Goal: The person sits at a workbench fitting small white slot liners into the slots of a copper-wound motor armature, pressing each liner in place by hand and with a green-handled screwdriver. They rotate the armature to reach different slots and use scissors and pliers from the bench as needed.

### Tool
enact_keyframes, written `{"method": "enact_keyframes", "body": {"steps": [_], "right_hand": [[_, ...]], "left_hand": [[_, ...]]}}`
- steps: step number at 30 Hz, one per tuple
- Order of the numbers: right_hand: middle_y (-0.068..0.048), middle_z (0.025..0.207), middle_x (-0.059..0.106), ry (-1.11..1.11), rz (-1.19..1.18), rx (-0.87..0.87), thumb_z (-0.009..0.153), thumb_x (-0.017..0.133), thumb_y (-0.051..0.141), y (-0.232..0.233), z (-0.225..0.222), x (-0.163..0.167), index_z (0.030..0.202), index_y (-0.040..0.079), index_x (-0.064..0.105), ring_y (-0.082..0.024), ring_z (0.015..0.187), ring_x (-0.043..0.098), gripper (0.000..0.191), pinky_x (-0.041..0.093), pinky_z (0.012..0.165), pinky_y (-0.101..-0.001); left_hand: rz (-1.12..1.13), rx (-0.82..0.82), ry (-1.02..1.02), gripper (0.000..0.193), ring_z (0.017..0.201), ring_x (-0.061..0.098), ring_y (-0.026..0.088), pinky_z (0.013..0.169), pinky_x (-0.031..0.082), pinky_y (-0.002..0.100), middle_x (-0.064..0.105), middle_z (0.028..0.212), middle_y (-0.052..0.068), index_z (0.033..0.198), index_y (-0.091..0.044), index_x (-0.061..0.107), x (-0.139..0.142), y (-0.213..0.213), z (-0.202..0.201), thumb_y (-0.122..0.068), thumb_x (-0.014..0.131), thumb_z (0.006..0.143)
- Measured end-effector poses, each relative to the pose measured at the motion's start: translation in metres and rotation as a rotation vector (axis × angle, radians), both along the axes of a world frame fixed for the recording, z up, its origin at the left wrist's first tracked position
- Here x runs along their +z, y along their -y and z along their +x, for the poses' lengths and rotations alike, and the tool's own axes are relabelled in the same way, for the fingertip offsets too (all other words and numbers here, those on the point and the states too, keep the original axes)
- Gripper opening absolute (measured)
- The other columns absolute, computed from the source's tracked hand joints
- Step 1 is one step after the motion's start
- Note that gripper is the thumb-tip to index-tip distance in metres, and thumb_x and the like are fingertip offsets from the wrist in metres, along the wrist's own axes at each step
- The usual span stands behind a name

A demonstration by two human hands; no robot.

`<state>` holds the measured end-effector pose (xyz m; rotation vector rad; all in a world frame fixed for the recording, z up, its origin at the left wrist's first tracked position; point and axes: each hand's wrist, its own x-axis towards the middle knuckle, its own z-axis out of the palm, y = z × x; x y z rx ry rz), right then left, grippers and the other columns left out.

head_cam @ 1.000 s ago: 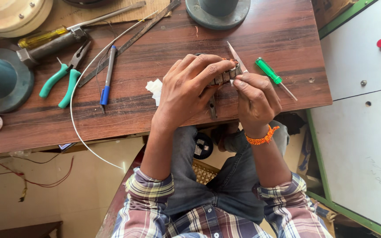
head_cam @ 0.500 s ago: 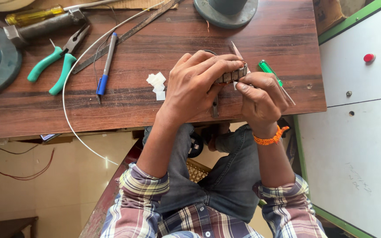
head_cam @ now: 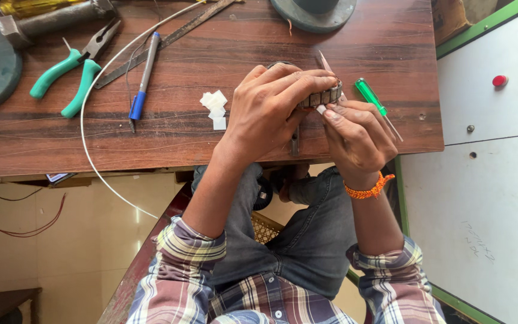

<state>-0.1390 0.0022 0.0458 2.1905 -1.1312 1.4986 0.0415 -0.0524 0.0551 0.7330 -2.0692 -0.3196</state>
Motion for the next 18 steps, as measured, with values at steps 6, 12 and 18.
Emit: {"method": "enact_keyframes", "body": {"steps": [6,12,18], "right_hand": [[-0.011,0.094,0.071,-0.145,0.007,0.01,0.081,0.085,-0.013,-0.001,-0.008,0.015,0.099,0.002,0.07,-0.029,0.089,0.073,0.028,0.062,0.085,-0.0451],[-0.011,0.099,0.071,-0.057,0.075,0.167,0.088,0.085,-0.015,0.009,-0.021,0.016,0.105,0.001,0.071,-0.028,0.093,0.073,0.027,0.062,0.082,-0.0367],[-0.012,0.1,0.072,0.017,0.18,0.271,0.088,0.083,-0.016,0.015,-0.035,0.011,0.107,0.002,0.071,-0.027,0.093,0.073,0.028,0.061,0.08,-0.0359]], "left_hand": [[-0.006,-0.031,0.027,0.051,0.116,0.067,0.021,0.094,0.05,0.038,0.071,0.13,-0.001,0.134,-0.017,0.064,0.011,-0.004,0.003,-0.015,0.078,0.085],[0.154,-0.11,-0.009,0.048,0.121,0.067,0.025,0.103,0.05,0.039,0.071,0.132,0.006,0.144,-0.012,0.059,0.02,-0.007,0.012,-0.022,0.073,0.1],[0.172,0.042,0.092,0.042,0.116,0.069,0.024,0.094,0.047,0.038,0.073,0.127,0.005,0.136,-0.015,0.063,0.018,-0.01,-0.002,-0.023,0.072,0.096]]}}
